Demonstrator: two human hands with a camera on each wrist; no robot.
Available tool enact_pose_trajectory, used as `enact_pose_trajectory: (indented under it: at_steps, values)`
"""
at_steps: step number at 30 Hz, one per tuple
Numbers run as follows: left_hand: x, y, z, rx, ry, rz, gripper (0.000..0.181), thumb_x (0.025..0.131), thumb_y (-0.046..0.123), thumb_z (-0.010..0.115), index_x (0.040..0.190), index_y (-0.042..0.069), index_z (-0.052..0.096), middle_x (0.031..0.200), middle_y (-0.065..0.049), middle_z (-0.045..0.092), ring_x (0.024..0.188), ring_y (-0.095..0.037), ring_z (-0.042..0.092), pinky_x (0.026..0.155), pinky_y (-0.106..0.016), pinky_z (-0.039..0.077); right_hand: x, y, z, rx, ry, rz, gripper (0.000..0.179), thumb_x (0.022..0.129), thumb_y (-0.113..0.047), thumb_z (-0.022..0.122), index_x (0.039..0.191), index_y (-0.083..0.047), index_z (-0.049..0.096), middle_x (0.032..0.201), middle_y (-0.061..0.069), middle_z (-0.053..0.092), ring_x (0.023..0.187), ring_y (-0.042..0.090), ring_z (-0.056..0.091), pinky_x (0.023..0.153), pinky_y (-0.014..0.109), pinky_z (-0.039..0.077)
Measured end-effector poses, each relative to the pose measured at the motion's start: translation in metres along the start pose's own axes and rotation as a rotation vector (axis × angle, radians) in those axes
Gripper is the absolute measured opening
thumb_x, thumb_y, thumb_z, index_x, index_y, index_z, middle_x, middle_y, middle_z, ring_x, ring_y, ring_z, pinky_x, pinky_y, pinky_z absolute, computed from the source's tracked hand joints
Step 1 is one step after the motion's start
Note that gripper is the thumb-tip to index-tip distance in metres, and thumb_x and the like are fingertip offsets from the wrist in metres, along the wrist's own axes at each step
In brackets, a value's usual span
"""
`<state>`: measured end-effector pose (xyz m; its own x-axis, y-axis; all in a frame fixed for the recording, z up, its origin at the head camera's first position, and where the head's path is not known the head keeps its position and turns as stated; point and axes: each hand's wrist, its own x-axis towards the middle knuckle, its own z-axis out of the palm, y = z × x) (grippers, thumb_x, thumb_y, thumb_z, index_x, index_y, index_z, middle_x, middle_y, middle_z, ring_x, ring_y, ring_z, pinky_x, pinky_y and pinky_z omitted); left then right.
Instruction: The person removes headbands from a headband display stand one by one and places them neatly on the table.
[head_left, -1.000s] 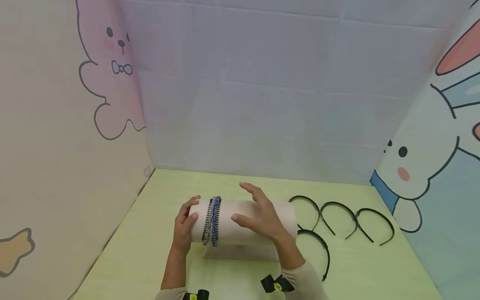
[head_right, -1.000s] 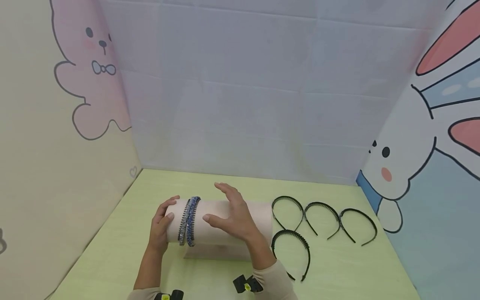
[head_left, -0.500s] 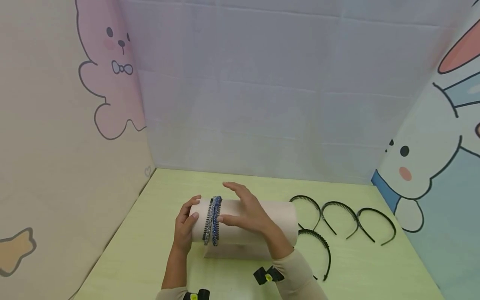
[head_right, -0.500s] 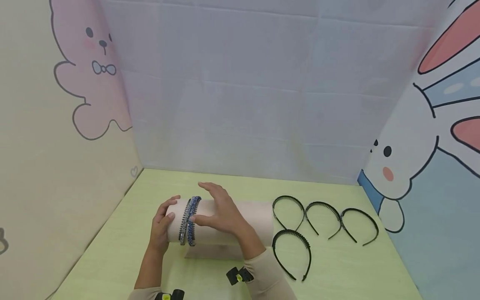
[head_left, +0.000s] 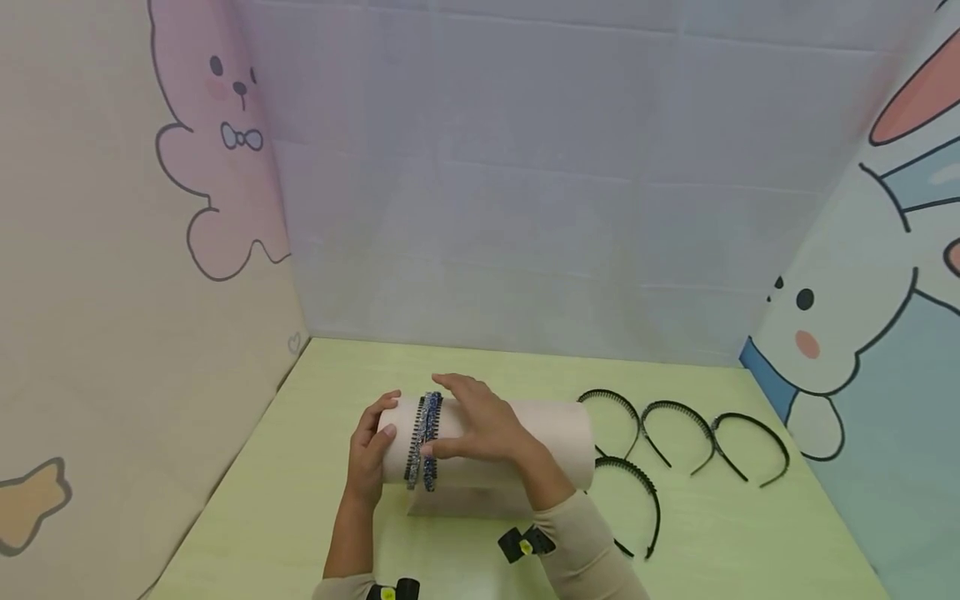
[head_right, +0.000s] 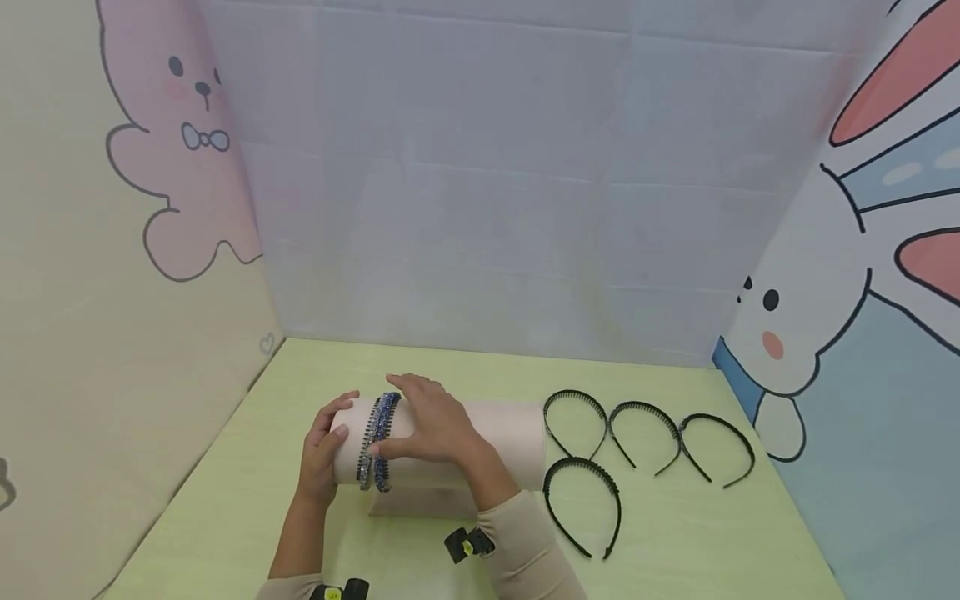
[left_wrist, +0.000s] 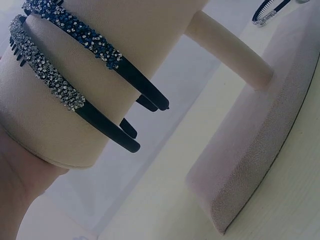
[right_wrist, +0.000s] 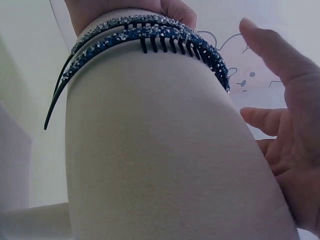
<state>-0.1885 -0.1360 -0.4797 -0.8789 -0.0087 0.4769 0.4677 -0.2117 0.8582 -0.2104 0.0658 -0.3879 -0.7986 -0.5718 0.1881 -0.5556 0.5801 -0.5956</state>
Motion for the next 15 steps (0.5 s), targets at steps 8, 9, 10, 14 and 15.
enact_pose_trajectory:
  at_steps: [8, 9, 10, 14, 15]
  values:
    - [-0.001, -0.002, -0.001, -0.004, -0.001, 0.023, 0.027, 0.094, -0.001, 0.038, 0.121, -0.005, 0.042, 0.137, -0.023, 0.035, 0.109, -0.021, 0.048, 0.080, -0.028, 0.044, 0.002, -0.005, 0.009, -0.317, -0.044, 0.012, 0.103, 0.064, -0.069, 0.068, 0.144, -0.014, 0.034, 0.139, 0.005, 0.043, 0.123, 0.024, 0.041, 0.096, 0.044, 0.034]
    - [-0.001, -0.003, -0.001, -0.004, -0.002, 0.027, 0.028, 0.094, -0.001, 0.038, 0.121, -0.005, 0.042, 0.136, -0.023, 0.035, 0.110, -0.021, 0.048, 0.080, -0.028, 0.044, 0.003, -0.006, 0.011, -0.355, -0.046, 0.013, 0.104, 0.063, -0.071, 0.067, 0.144, -0.014, 0.033, 0.139, 0.006, 0.043, 0.123, 0.024, 0.042, 0.096, 0.043, 0.034]
    - [-0.001, -0.003, -0.001, -0.006, -0.003, 0.028, 0.028, 0.094, -0.001, 0.037, 0.121, -0.005, 0.042, 0.137, -0.023, 0.035, 0.110, -0.021, 0.048, 0.080, -0.028, 0.044, 0.003, -0.007, 0.012, -0.391, -0.046, 0.014, 0.105, 0.063, -0.073, 0.065, 0.144, -0.014, 0.033, 0.138, 0.006, 0.043, 0.122, 0.024, 0.042, 0.096, 0.043, 0.035]
    - [0.000, -0.002, -0.001, -0.008, -0.008, 0.039, 0.029, 0.093, -0.003, 0.037, 0.121, -0.005, 0.042, 0.136, -0.024, 0.035, 0.112, -0.021, 0.046, 0.081, -0.028, 0.044, 0.001, -0.012, 0.014, -0.469, -0.045, 0.017, 0.110, 0.060, -0.076, 0.064, 0.144, -0.015, 0.032, 0.137, 0.006, 0.044, 0.122, 0.025, 0.043, 0.096, 0.043, 0.034]
    - [0.000, -0.002, -0.001, -0.007, -0.008, 0.040, 0.028, 0.093, -0.003, 0.036, 0.121, -0.005, 0.042, 0.136, -0.024, 0.035, 0.113, -0.021, 0.046, 0.082, -0.028, 0.043, 0.001, -0.013, 0.014, -0.475, -0.043, 0.018, 0.111, 0.059, -0.076, 0.065, 0.145, -0.015, 0.031, 0.137, 0.005, 0.045, 0.121, 0.025, 0.043, 0.096, 0.043, 0.034]
